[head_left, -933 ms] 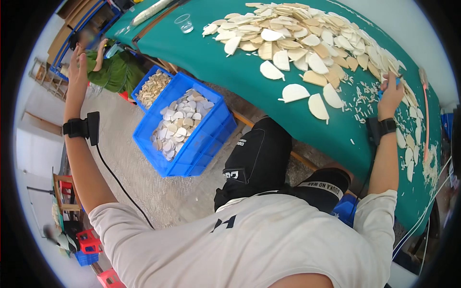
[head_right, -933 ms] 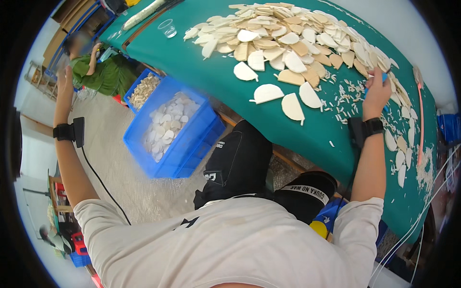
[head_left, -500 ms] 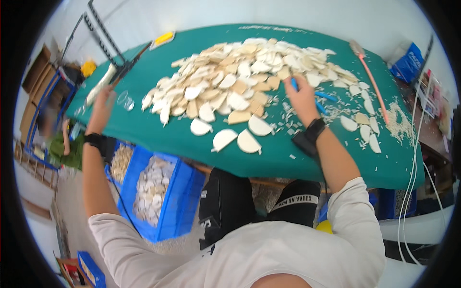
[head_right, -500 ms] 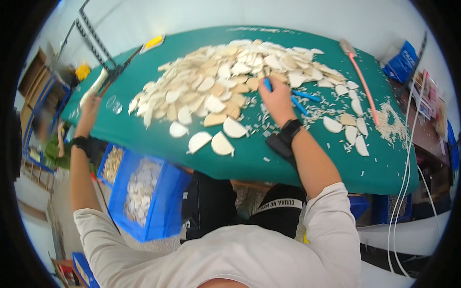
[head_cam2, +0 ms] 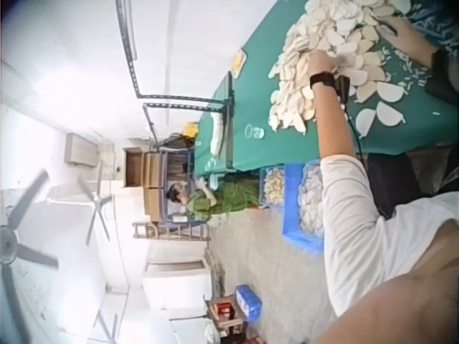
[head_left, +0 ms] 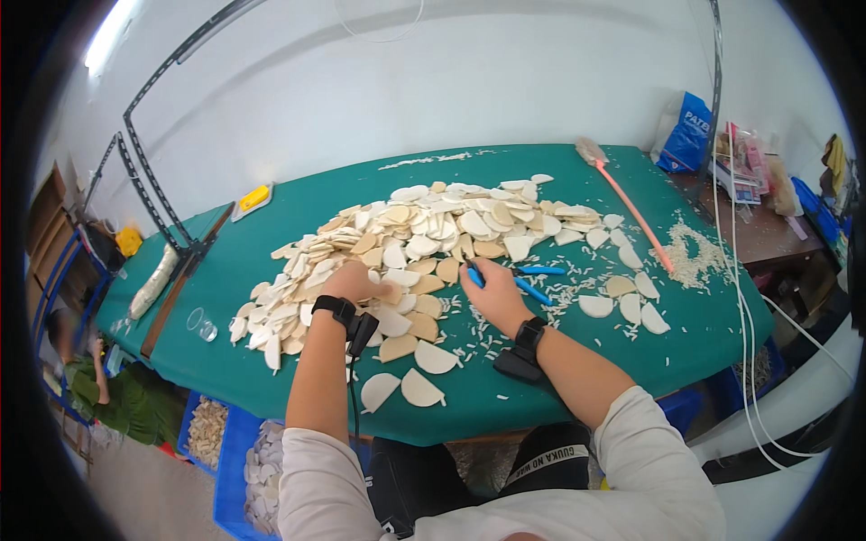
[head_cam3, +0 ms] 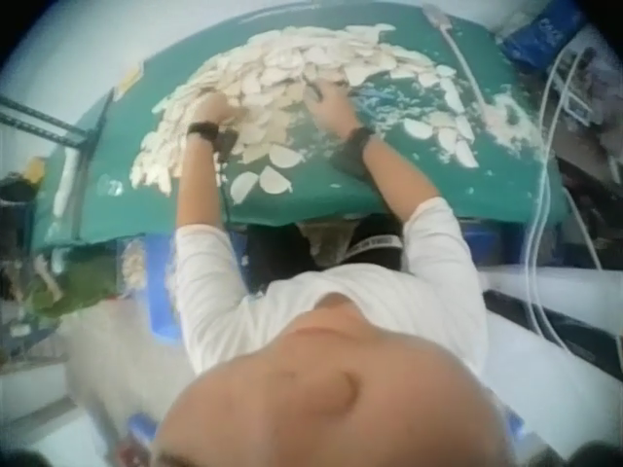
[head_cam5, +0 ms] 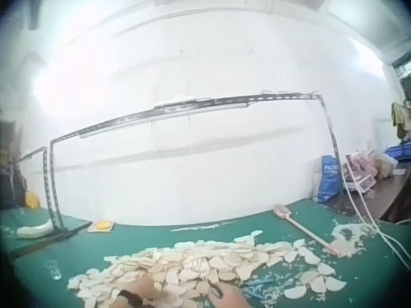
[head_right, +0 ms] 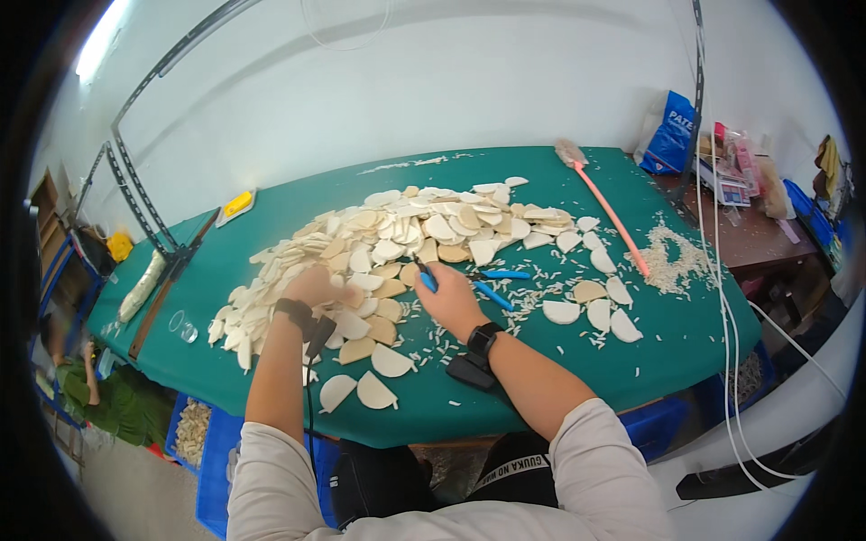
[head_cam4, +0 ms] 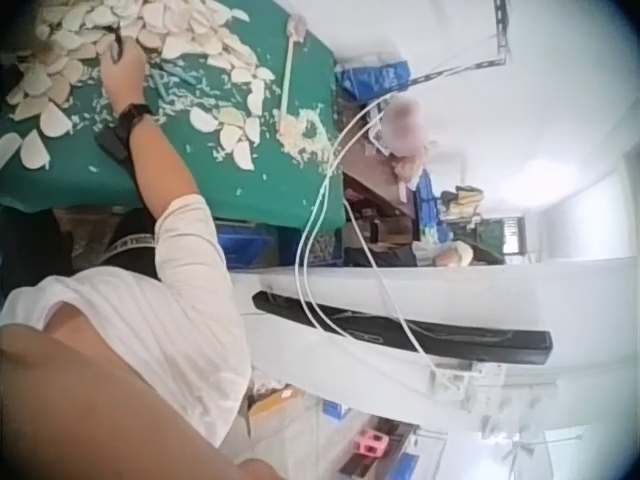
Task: Use a pair of side cutters to trim excess material or shape small semi-circular wooden pieces on a workbench.
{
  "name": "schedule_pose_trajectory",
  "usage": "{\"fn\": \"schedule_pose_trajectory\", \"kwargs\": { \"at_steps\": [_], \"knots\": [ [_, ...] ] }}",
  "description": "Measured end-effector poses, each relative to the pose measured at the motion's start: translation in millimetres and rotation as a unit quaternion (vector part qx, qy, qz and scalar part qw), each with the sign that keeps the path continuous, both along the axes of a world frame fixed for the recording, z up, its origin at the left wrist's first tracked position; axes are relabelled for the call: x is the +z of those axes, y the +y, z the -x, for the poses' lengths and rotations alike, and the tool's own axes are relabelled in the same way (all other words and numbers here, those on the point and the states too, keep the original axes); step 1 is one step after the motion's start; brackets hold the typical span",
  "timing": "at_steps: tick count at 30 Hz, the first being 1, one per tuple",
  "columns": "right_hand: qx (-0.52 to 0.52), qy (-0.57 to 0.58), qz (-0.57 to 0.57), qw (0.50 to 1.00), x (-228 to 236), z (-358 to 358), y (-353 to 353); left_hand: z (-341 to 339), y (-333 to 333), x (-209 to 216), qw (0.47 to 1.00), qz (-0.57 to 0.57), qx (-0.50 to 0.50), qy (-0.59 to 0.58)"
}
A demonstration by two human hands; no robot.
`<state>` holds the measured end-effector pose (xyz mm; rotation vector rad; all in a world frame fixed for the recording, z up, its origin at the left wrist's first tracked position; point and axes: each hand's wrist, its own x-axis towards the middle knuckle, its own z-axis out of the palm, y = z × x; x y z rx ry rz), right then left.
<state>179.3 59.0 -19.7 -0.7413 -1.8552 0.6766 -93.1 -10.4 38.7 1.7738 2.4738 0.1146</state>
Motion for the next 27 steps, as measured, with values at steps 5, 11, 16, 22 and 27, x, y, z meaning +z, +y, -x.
{"fn": "schedule_pose_trajectory", "kwargs": {
  "at_steps": [5,11,16,22,27],
  "knots": [
    [0.006,-0.009,-0.020,1.000,-3.4,4.4,7.2,0.0,17.4,-18.0,0.998,0.035,0.043,-0.042],
    [0.011,0.002,-0.033,0.999,-5.8,7.5,-0.3,-30.5,3.5,-42.2,0.960,-0.260,0.081,0.061],
    [0.029,-0.031,-0.079,0.996,-5.0,11.0,-9.3,-21.2,-2.6,-37.8,0.897,-0.433,-0.044,0.080],
    [0.024,-0.066,-0.201,0.977,-13.3,6.2,21.3,-64.0,8.9,-40.5,0.849,-0.399,-0.262,-0.229],
    [0.018,-0.087,-0.221,0.971,-14.8,0.1,26.2,-78.0,19.9,-54.7,0.852,-0.365,-0.273,-0.258]
  ]
}}
